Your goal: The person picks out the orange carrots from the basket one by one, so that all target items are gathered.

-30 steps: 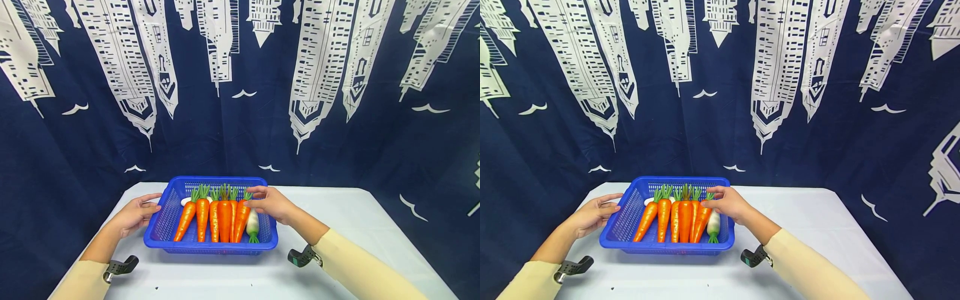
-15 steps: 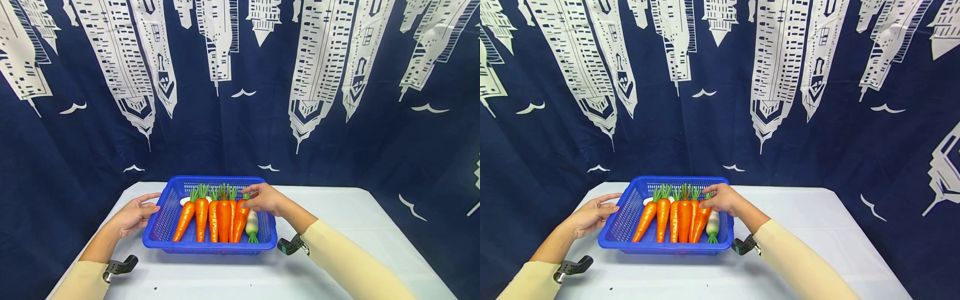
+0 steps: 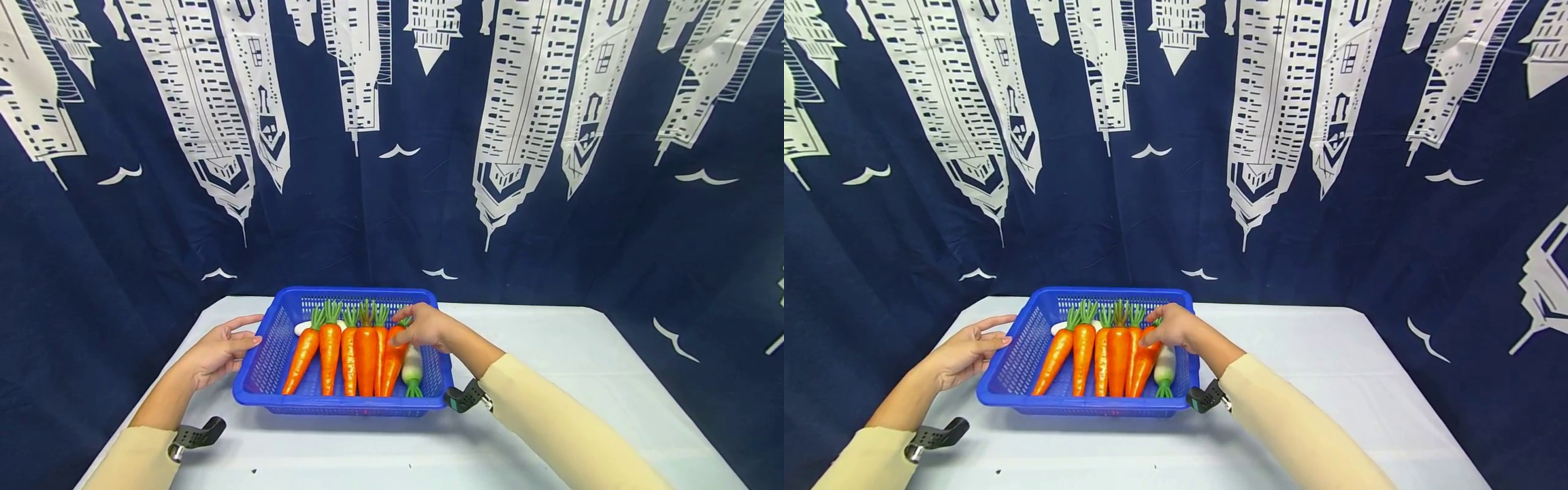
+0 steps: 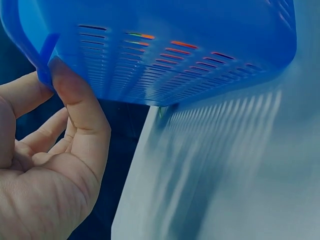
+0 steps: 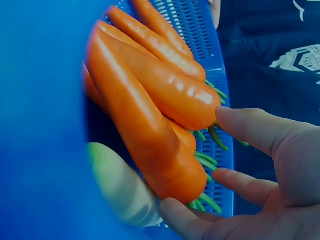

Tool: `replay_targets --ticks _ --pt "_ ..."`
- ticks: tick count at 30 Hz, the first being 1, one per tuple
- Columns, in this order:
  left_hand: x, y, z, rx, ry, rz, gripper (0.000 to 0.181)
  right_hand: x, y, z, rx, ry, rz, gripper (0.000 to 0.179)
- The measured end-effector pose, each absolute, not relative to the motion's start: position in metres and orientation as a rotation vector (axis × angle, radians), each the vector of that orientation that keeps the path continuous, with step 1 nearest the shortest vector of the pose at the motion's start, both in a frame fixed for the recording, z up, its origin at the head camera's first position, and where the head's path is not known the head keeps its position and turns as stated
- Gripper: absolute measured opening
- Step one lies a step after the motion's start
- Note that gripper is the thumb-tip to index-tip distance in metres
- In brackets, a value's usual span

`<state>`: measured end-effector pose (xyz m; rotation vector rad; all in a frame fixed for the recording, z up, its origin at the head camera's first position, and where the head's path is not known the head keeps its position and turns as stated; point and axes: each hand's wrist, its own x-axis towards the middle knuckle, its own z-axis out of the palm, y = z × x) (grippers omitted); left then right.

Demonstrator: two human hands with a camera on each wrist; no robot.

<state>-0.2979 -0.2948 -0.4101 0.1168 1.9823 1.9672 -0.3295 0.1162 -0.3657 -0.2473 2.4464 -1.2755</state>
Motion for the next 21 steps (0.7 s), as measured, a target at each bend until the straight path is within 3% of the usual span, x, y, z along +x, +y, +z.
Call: replay_targets --ticks 21 --pt "-0.297 -0.294 -0.41 0.144 1.926 2.016 0.076 -0.341 0.106 -0.366 -0.23 2.488 -1.102 0.056"
